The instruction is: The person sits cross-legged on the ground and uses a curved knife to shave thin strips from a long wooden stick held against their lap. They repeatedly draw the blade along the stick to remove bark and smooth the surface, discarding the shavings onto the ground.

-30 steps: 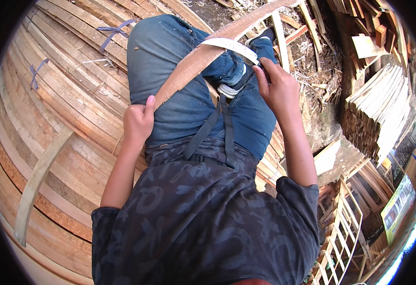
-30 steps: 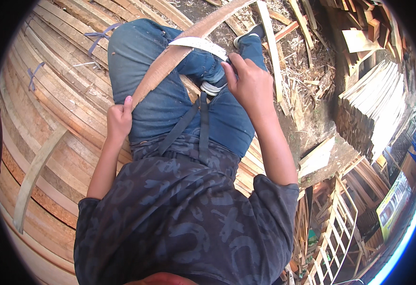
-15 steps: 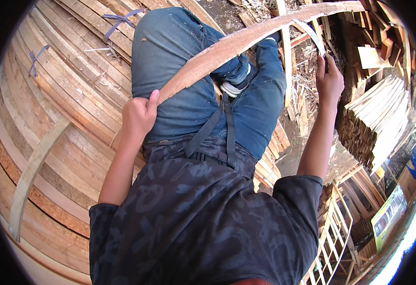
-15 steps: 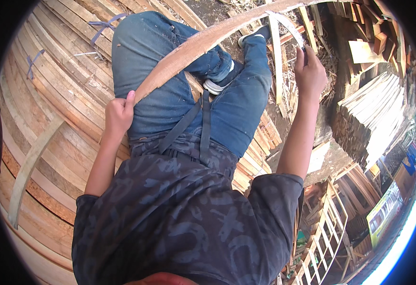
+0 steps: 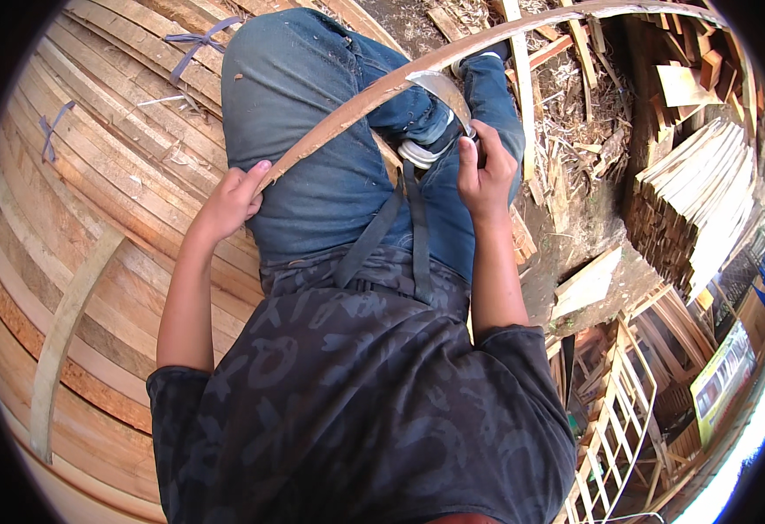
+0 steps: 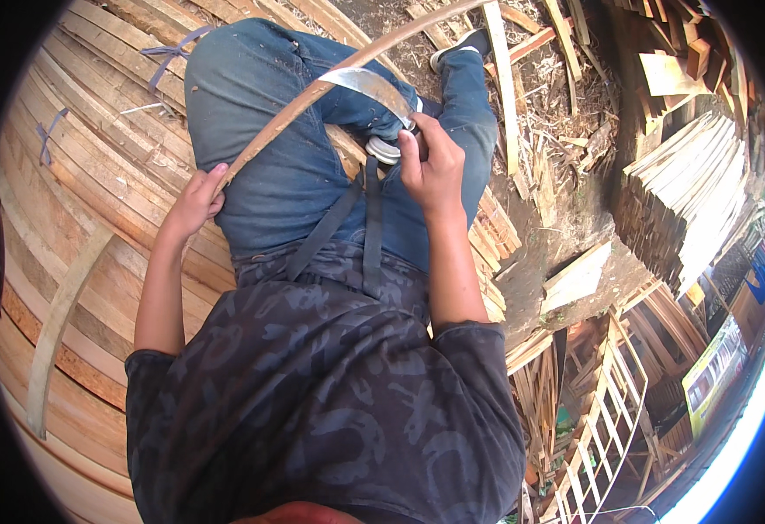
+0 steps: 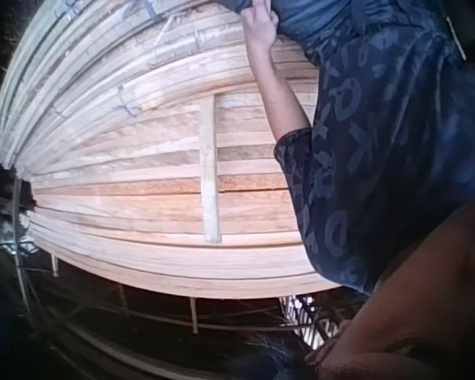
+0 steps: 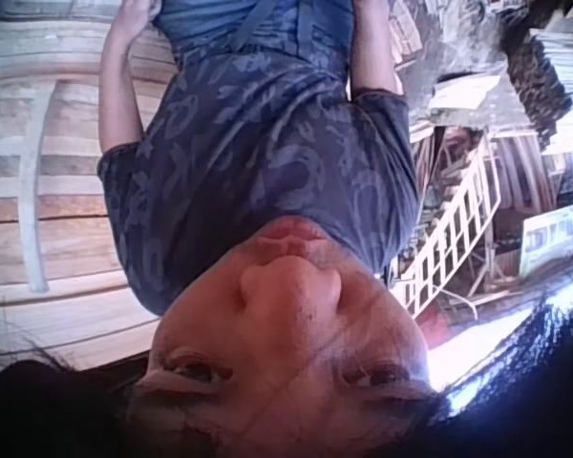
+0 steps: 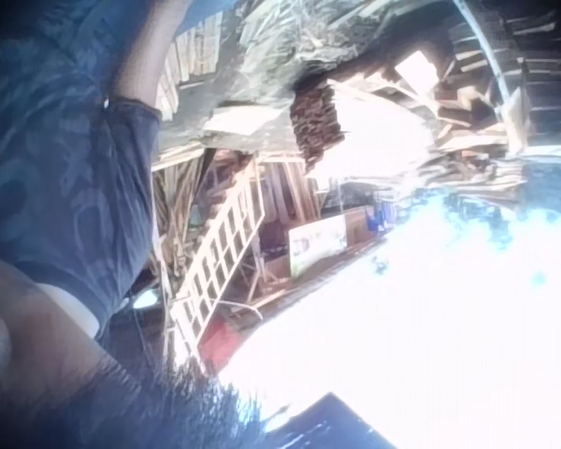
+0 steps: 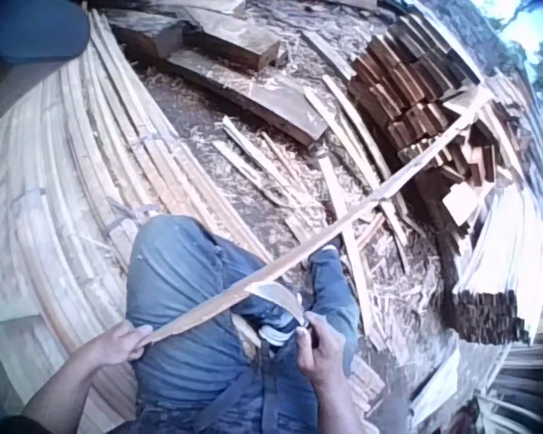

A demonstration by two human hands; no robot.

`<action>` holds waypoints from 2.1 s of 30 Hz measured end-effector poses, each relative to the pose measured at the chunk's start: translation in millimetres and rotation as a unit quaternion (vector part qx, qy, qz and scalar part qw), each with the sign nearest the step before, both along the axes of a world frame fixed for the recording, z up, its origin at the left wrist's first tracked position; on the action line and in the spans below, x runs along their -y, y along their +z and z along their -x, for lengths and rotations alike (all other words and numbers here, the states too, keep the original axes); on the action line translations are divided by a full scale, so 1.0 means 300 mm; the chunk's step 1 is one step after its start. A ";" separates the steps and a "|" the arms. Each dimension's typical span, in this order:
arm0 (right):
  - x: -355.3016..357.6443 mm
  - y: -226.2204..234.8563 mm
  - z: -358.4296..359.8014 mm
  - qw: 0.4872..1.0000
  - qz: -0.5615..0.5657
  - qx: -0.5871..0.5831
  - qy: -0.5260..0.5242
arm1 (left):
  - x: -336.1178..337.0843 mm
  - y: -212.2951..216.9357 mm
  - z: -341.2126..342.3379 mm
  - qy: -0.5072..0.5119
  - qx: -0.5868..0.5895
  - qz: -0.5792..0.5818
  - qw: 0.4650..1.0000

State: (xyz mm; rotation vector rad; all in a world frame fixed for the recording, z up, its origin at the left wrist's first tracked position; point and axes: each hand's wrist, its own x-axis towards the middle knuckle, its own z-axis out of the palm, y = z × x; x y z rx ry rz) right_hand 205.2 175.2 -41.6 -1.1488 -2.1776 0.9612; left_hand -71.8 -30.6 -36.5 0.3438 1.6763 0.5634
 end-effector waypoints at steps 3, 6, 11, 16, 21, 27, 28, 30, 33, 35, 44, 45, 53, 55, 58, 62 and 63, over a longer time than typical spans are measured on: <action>0.002 0.018 0.038 1.000 -0.004 -0.022 0.000 | -0.001 -0.003 0.015 -0.028 0.005 0.006 1.000; -0.019 0.074 0.059 1.000 -0.012 0.013 -0.024 | 0.006 -0.009 0.013 -0.028 0.000 -0.007 1.000; -0.072 0.120 0.034 0.997 -0.040 0.061 -0.002 | 0.009 -0.011 0.000 -0.014 -0.012 -0.027 0.999; -0.089 0.148 0.025 0.994 -0.048 0.092 0.035 | 0.030 -0.033 0.030 -0.024 0.035 0.011 0.999; -0.088 0.106 0.039 0.994 -0.079 0.073 0.032 | 0.019 -0.026 0.047 -0.065 0.052 -0.002 0.997; -0.143 0.073 0.036 0.989 -0.110 0.100 0.028 | -0.007 0.004 0.040 -0.075 0.050 0.006 0.996; -0.147 0.074 0.042 0.988 -0.109 0.102 0.027 | -0.009 0.007 0.041 -0.077 0.047 0.008 0.996; -0.153 0.074 0.052 0.988 -0.109 0.107 0.026 | -0.009 0.010 0.037 -0.077 0.044 0.008 0.996; -0.157 0.077 0.054 0.984 -0.127 0.124 0.018 | -0.014 0.014 0.033 -0.070 0.045 0.003 0.997; -0.175 0.058 0.047 0.980 -0.156 0.124 0.023 | -0.021 0.019 0.029 -0.063 0.050 0.000 0.997; -0.244 0.045 0.016 0.976 -0.137 0.166 -0.033 | -0.025 0.028 0.033 -0.080 0.048 0.007 0.996; -0.279 0.051 -0.006 0.970 -0.171 0.171 -0.022 | -0.024 0.028 0.033 -0.078 0.049 0.002 0.996; -0.315 0.084 0.011 0.955 -0.235 0.180 0.010 | -0.029 0.031 0.035 -0.069 0.075 0.003 0.995; -0.326 0.073 0.013 0.951 -0.250 0.178 0.014 | -0.031 0.032 0.030 -0.064 0.078 0.009 0.995; -0.344 0.071 0.011 0.952 -0.245 0.180 0.020 | -0.026 0.027 0.034 -0.062 0.082 0.000 0.995; -0.352 0.075 0.020 0.948 -0.252 0.194 0.026 | -0.029 0.037 0.029 -0.053 0.074 0.014 0.996; -0.365 0.079 0.018 0.957 -0.209 0.201 -0.023 | -0.026 0.036 0.028 -0.050 0.077 0.013 0.996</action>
